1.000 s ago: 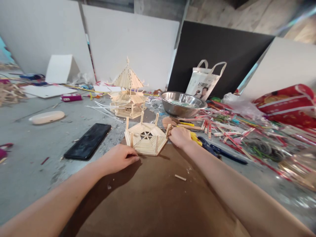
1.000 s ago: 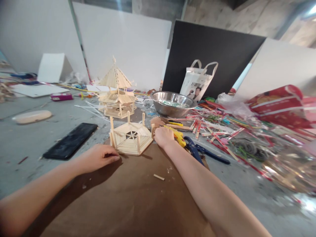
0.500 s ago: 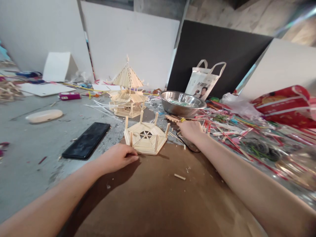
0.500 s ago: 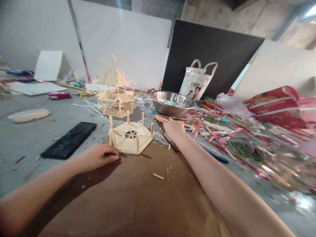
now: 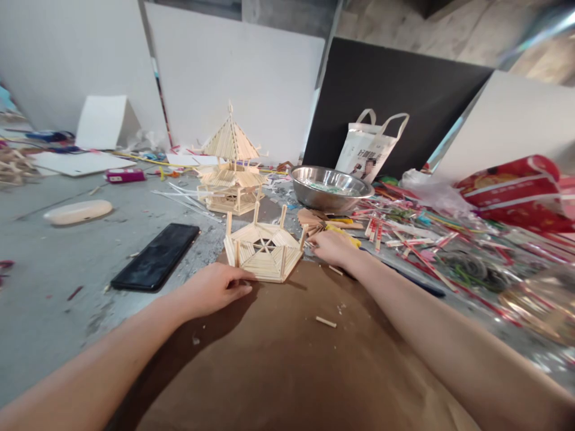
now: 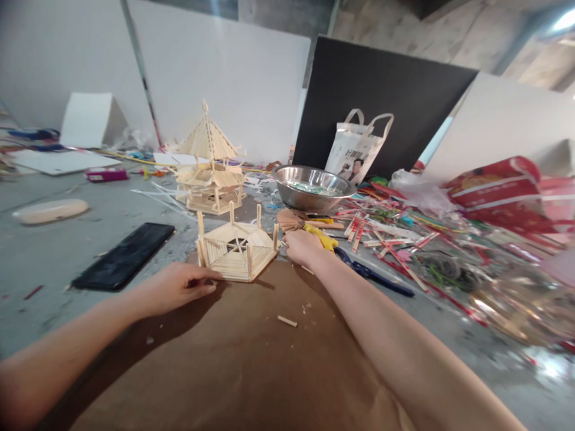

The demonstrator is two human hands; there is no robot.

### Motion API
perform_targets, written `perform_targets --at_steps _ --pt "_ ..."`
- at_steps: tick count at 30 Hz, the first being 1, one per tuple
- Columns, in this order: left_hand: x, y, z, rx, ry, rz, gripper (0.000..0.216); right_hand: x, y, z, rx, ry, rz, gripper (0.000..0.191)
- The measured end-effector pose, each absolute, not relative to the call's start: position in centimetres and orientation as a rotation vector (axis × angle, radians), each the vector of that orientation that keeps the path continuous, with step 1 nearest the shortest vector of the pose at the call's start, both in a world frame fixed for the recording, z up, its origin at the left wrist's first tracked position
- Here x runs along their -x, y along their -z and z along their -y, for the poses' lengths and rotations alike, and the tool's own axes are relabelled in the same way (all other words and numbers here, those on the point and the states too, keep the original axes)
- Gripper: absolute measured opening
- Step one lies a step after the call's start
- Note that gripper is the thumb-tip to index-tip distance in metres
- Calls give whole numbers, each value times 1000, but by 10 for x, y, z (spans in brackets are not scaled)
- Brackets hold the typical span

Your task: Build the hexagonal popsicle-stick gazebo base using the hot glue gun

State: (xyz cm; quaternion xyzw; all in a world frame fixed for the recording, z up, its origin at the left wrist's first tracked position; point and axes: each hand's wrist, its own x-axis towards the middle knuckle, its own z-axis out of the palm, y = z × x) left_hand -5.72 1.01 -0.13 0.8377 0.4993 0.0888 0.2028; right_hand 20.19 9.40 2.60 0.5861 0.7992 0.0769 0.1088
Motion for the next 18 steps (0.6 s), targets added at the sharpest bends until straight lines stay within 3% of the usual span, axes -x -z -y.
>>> perform_targets --at_steps 11,18 --pt "56 -1 -10 -2345 -211 -1434 37 -192 -19 -91 -1676 -340 -2237 33" --pt "50 -1 -4 -2567 28 -1644 36 -197 -19 -93 -1668 -382 -2257 33"
